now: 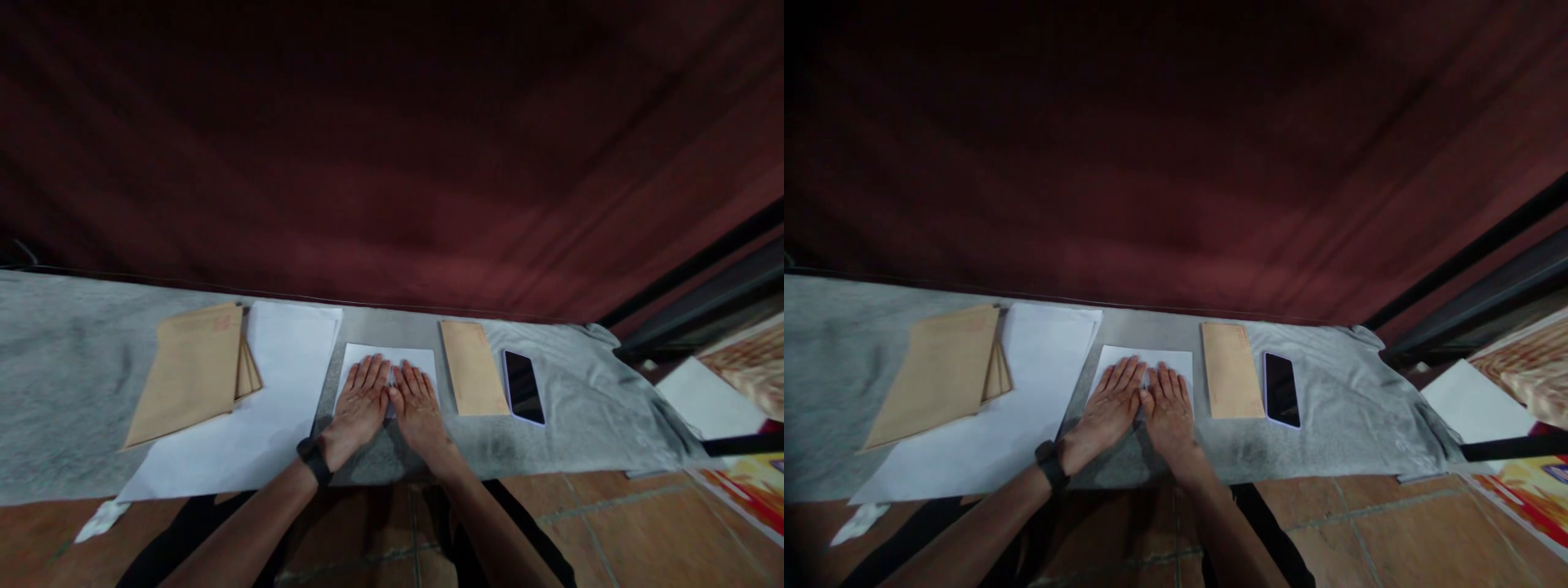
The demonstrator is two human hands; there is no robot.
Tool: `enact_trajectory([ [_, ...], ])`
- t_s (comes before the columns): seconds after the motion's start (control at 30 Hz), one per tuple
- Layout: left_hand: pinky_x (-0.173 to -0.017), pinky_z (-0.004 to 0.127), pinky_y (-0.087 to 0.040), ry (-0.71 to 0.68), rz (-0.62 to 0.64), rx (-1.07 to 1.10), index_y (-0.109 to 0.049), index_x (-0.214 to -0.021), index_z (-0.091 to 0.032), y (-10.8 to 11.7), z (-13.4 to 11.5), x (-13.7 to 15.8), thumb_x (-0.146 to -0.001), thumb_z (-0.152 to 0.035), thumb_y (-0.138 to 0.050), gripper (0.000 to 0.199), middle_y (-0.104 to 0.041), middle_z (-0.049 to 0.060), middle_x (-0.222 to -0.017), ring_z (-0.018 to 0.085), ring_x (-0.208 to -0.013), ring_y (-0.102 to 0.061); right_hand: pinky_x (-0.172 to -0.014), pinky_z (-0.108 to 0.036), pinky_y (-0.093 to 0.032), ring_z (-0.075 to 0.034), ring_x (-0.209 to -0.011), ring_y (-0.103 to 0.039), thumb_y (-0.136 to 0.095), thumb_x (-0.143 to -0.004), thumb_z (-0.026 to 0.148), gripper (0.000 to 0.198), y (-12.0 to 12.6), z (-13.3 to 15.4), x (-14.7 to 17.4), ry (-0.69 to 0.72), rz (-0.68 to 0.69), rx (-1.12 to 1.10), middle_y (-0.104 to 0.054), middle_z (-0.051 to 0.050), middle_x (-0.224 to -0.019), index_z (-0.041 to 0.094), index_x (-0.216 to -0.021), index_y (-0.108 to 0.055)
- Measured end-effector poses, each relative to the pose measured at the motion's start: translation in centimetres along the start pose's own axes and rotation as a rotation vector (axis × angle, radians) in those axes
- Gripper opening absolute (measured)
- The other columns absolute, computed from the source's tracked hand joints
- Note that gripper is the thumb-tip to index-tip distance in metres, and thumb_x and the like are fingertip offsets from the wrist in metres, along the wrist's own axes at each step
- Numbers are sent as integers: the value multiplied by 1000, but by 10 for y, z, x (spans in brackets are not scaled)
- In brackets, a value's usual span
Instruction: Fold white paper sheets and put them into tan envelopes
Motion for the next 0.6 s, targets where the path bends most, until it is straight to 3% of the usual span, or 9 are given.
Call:
enact_trajectory([
  [0.3, -124, 51, -23, -1, -64, -37, -44, -151, -15, -7, 0, -7, -99, -23, -36, 53, -38, 11, -161, 28, -151, -30, -122, -49, -24, -28, -151, -31, -31, -107, 28, 49, -1, -2, -12, 4, -12, 76, -36, -10, -161, 17, -155, -39],
  [0.6, -123, 45, -28, 31, -143, -32, -43, -149, -6, -1, 7, -4, -99, -24, -32, 54, -39, 16, -159, 25, -151, -30, -121, -47, -27, -28, -149, -35, -35, -107, 37, 54, -6, -13, -8, -56, -109, 113, -39, -15, -159, 11, -154, -38],
])
Point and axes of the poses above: each hand's wrist, its own x-axis away from the middle knuckle, its own y-axis out of the back of the hand, z = x × y, the point moved 6 cm from there along -x, towards the middle knuckle
